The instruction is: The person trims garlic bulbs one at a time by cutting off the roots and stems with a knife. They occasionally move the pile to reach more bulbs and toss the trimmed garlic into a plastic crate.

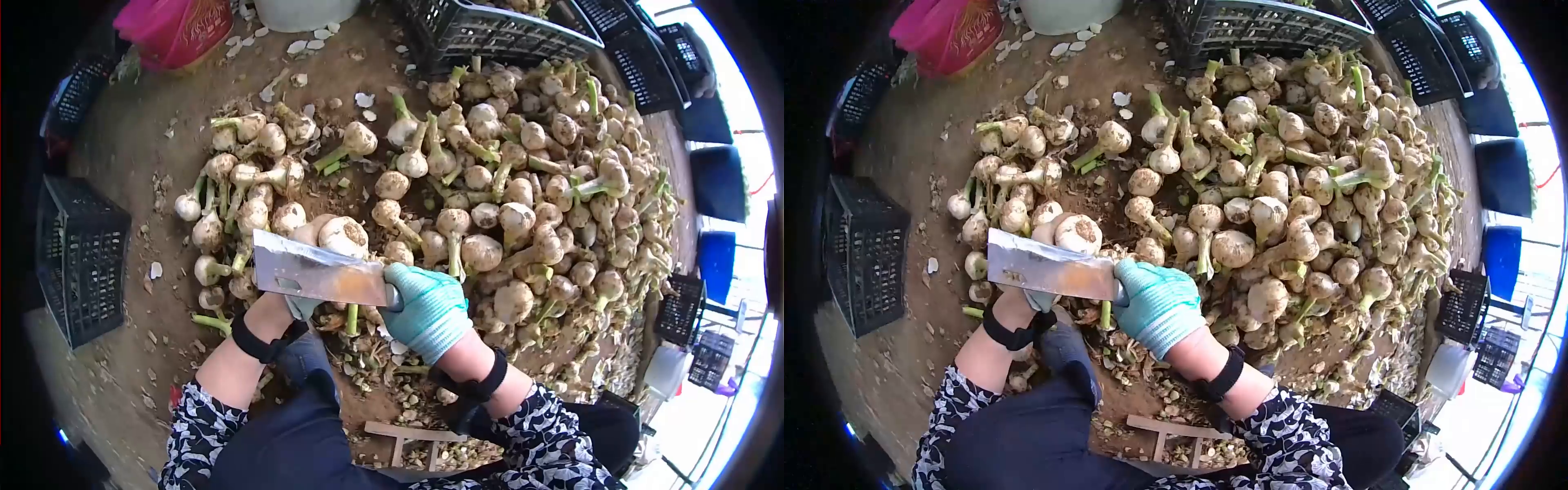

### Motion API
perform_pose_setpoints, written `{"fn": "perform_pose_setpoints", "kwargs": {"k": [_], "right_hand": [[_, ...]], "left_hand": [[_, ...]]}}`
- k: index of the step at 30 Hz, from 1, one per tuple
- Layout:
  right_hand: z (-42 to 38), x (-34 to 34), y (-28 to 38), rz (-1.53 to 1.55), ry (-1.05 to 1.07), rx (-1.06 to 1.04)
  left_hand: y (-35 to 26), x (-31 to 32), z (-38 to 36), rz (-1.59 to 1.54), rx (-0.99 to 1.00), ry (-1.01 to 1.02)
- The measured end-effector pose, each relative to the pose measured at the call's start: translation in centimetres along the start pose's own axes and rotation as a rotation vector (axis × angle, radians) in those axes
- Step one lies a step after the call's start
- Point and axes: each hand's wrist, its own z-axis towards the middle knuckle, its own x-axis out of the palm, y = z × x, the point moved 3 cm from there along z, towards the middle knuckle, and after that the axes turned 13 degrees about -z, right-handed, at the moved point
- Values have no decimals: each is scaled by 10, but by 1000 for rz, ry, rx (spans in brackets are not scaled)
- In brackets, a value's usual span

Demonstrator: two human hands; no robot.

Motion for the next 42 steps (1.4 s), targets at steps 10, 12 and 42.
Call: {"fn": "perform_pose_setpoints", "kwargs": {"k": [10,12,42], "right_hand": [[2,-5,-8,-75,84,56],[1,1,-14,-66,44,34],[-10,67,40,894,-132,432]], "left_hand": [[6,-4,-14,273,273,51],[13,-6,-15,89,169,2],[0,-2,17,-1298,-274,-464]]}}
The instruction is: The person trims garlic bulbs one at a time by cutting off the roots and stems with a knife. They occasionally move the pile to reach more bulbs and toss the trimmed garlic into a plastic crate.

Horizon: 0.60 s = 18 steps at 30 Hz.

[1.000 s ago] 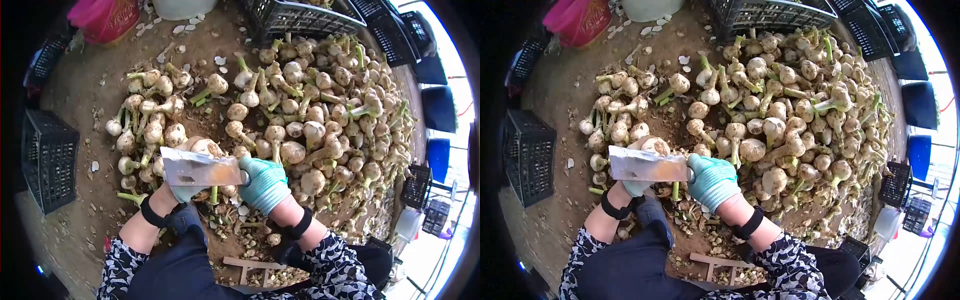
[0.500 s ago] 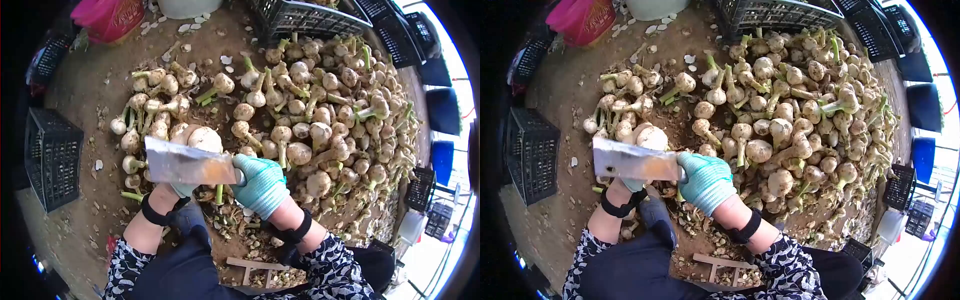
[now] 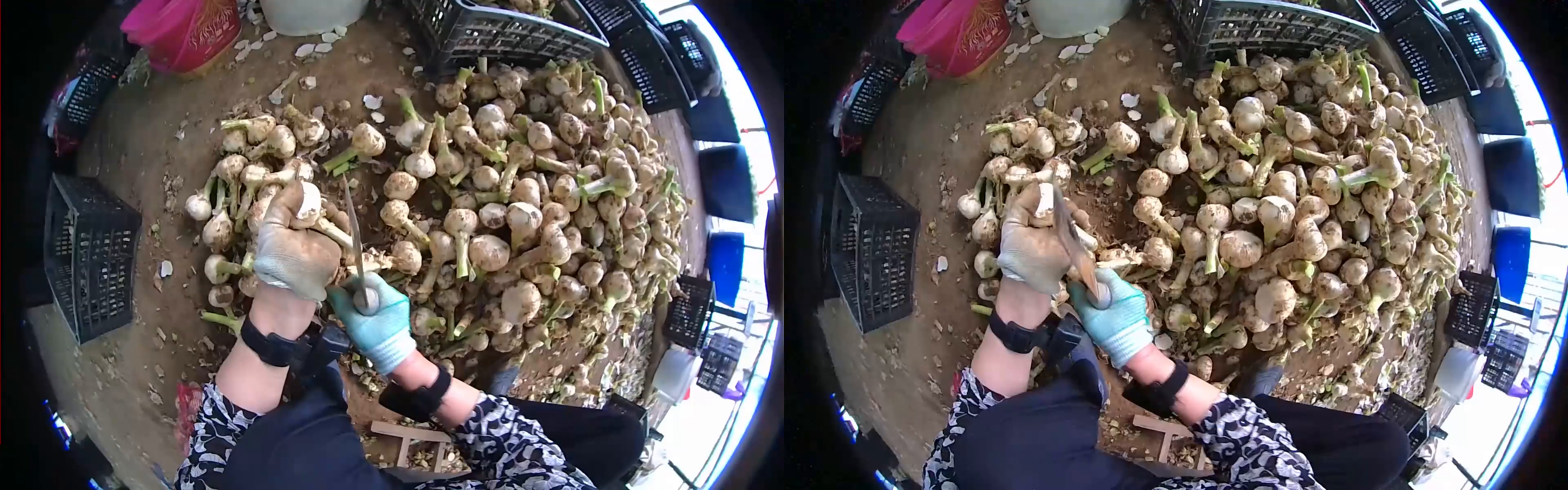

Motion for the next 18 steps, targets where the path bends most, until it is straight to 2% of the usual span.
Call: {"fn": "perform_pose_setpoints", "kwargs": {"k": [1,4,5,6,8,9,10,11,13,14,15,16,17,18], "right_hand": [[2,7,-4,36,-15,50],[4,17,-17,82,-114,85],[3,20,-27,-52,-100,88],[3,19,-38,-50,-99,83],[-1,21,-73,4,89,482],[-7,19,-86,97,-56,417],[-10,24,-90,482,-177,336],[-12,23,-86,479,-156,338],[-13,-3,-68,225,-38,475],[-10,-16,-63,96,8,532],[-9,-23,-61,100,-13,532],[-8,-27,-75,61,-37,501],[-7,-30,-75,58,-43,481],[-6,-31,-75,53,-45,460]], "left_hand": [[0,-1,1,-193,-73,-97],[-9,-11,6,-84,-67,-35],[-7,-6,3,-81,-97,-61],[-6,-1,0,-80,-93,-57],[1,21,-11,-277,-324,379],[17,25,-13,-271,-318,378],[36,38,-15,85,58,654],[57,49,-23,451,449,890],[58,59,-19,1647,616,784],[37,52,4,1951,631,537],[15,45,26,2326,594,272],[-6,37,48,2659,468,41],[-20,20,69,2838,692,-136],[-36,-17,96,2891,1026,-220]]}}
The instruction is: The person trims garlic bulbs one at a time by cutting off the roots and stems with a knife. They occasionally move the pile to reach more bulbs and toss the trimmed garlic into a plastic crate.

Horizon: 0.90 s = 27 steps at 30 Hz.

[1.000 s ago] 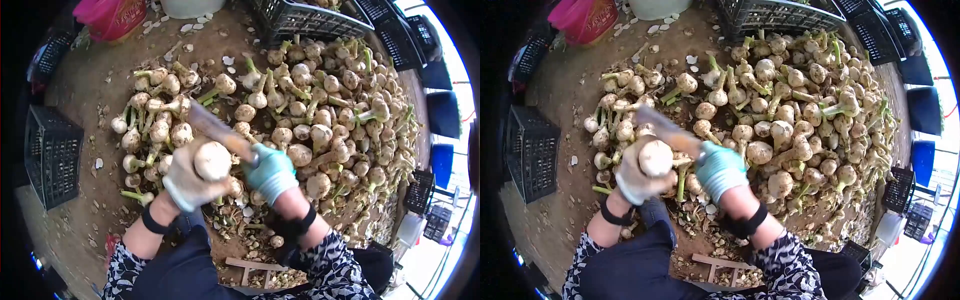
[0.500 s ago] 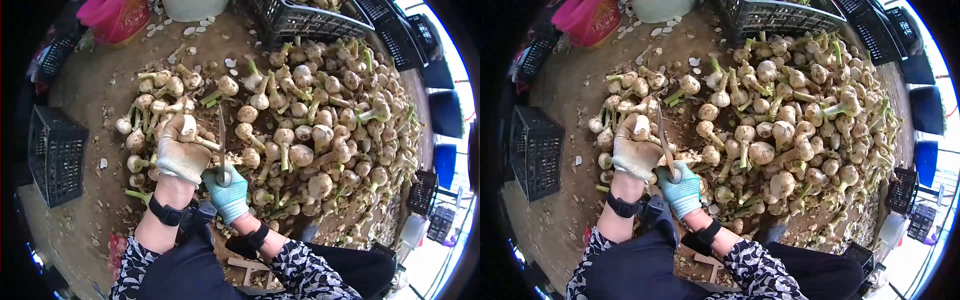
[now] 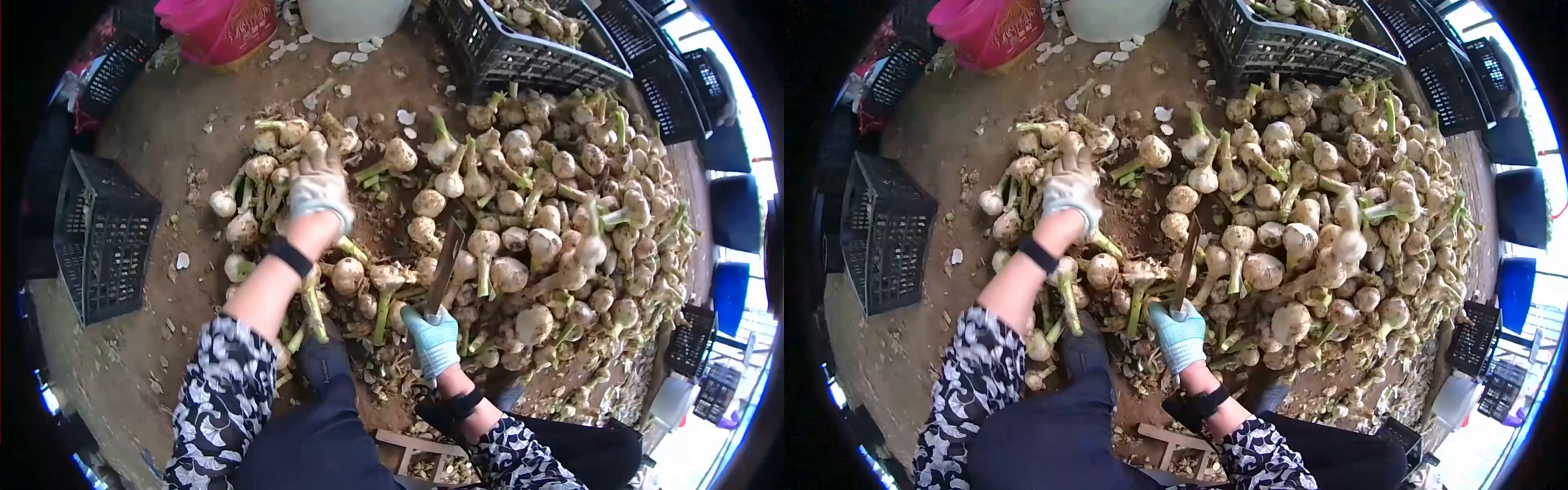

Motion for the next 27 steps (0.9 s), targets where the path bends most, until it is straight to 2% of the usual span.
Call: {"fn": "perform_pose_setpoints", "kwargs": {"k": [1,2,4,5,6,8,10,11,13,15,17,20,21,24,25,27], "right_hand": [[-3,2,7,11,35,15],[-5,3,17,9,37,8],[-7,4,36,71,78,1],[-6,0,45,72,110,26],[4,-6,43,-45,90,-166],[0,-18,72,-229,50,-392],[1,-25,87,-456,81,-554],[-4,-27,100,-569,43,-666],[-10,-29,116,-743,6,-848],[-13,-33,123,-871,25,-859],[-18,-35,130,-1034,42,-876],[-22,-36,133,-1031,56,-866],[-23,-35,132,-1031,55,-862],[-24,-29,131,-1047,93,-831],[-27,-27,134,-1007,101,-844],[-24,-25,130,-904,98,-880]], "left_hand": [[12,16,12,-221,-87,434],[13,14,5,-175,-62,353],[25,12,14,-390,-191,588],[21,-17,8,-665,-362,661],[18,-47,2,-738,-360,777],[26,-12,-22,-1162,-229,542],[13,-57,-42,-1561,-43,502],[12,-50,-52,-1584,48,603],[2,-37,-77,-1499,583,269],[-4,-39,-101,-1579,665,56],[-8,-34,-115,-1700,451,147],[-12,-37,-124,-1805,228,244],[-11,-47,-125,-1830,262,225],[-4,-39,-132,-1061,644,185],[-2,-39,-140,-1693,337,241],[2,-36,-146,-2286,-55,281]]}}
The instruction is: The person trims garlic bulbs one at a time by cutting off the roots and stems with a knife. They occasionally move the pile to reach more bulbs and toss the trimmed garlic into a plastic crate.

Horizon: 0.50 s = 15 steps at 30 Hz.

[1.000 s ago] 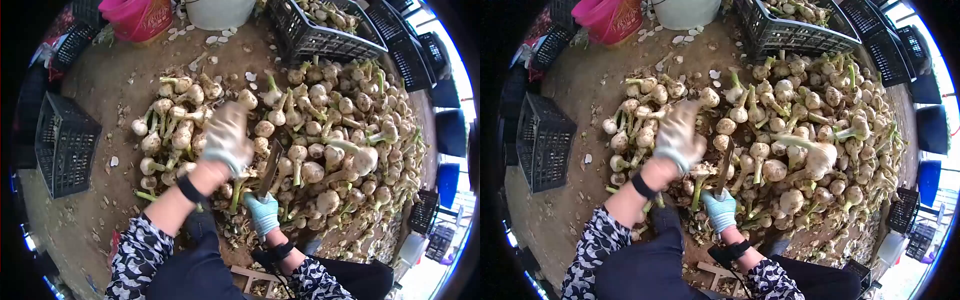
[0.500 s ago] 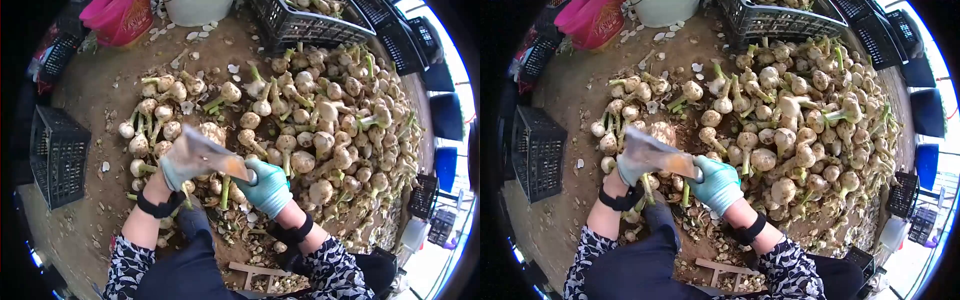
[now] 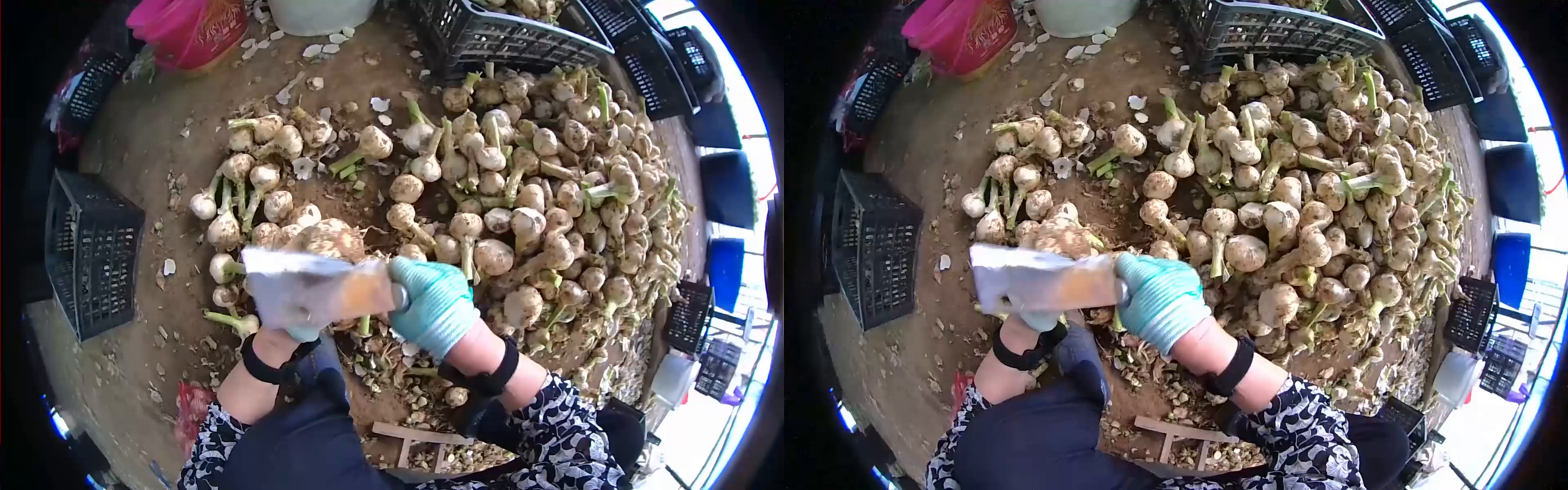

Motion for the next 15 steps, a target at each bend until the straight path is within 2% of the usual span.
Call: {"fn": "perform_pose_setpoints", "kwargs": {"k": [3,5,6,9,10,12,14,15], "right_hand": [[3,11,-18,-94,-46,16],[-1,13,-17,-73,-85,9],[-4,15,-17,-59,-105,27],[-8,16,-18,-30,-130,-7],[-7,12,-15,-43,-116,-19],[-7,12,-13,-43,-119,-18],[-6,10,-12,-45,-124,-23],[-5,10,-11,-31,-128,-32]], "left_hand": [[-14,5,2,734,119,-7],[-33,25,8,742,143,-45],[-35,29,6,888,156,23],[-14,11,-13,977,287,91],[-13,12,-13,706,202,35],[-12,13,-15,434,123,-16],[-5,6,-21,245,-83,-186],[-6,3,-20,351,-21,-124]]}}
